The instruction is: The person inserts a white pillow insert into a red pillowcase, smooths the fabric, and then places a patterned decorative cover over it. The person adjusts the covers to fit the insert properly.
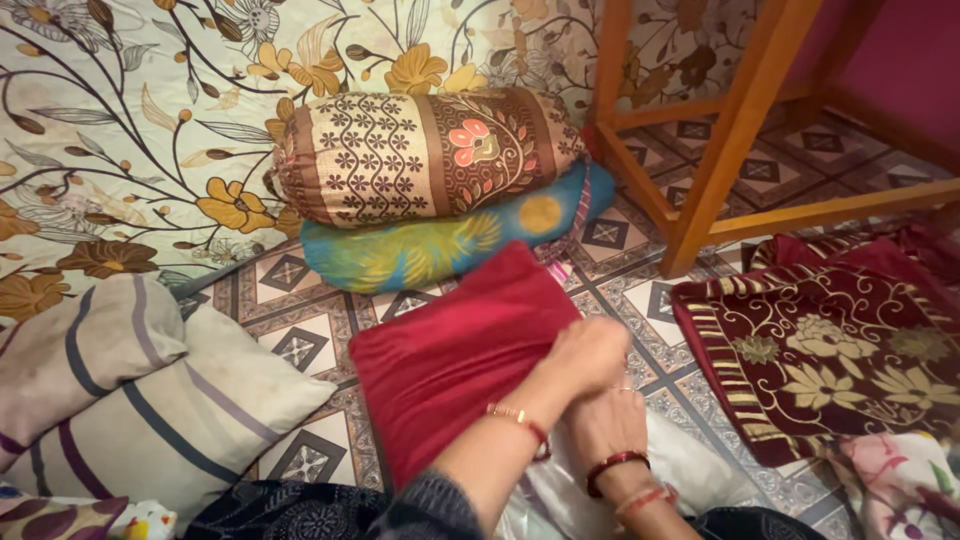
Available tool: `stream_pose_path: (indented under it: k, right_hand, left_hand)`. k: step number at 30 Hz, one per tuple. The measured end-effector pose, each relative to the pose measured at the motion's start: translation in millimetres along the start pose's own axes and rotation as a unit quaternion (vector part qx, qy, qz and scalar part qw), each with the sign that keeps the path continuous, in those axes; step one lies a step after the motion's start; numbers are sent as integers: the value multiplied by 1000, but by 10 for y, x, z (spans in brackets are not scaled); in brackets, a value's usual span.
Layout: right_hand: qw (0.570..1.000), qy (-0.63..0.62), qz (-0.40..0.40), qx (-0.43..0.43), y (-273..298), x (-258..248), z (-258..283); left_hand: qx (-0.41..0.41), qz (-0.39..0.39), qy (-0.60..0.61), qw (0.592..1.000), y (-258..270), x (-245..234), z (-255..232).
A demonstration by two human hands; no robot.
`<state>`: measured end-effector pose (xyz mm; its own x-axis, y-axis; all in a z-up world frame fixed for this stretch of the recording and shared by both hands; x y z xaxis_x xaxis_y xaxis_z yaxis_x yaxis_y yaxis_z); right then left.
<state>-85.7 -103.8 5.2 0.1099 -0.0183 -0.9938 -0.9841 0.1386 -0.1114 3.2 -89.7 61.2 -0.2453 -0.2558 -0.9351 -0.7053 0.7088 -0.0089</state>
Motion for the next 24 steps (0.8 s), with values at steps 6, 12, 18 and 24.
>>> stream_pose_path:
  k: [6, 12, 18, 24]
  right_hand:
    - [992, -37, -113, 48, -44, 33, 121]
    - [981, 11, -183, 65, -116, 649, -160]
    - [952, -196, 35, 231, -387, 1395, -827]
    - [978, -88, 55, 183, -250, 1117, -628]
  left_hand:
    - [48, -66, 96, 992, 488, -158, -84]
    - [37, -110, 134, 984, 717, -57, -206]
    - [-64, -221, 73, 970, 681, 685, 390]
    - [-77, -221, 81, 969, 1139, 687, 800]
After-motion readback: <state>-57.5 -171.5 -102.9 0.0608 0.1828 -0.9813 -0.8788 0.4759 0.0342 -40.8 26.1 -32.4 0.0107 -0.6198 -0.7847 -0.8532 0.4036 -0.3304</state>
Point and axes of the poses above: each hand's wrist, its own y-axis away from the middle knuckle, its own x-axis out of the palm, z = x × y, the point moved 3 cm from there along -y, towards the middle knuckle, and after that the axes turned 9 degrees about -x, right-handed, at the moved point
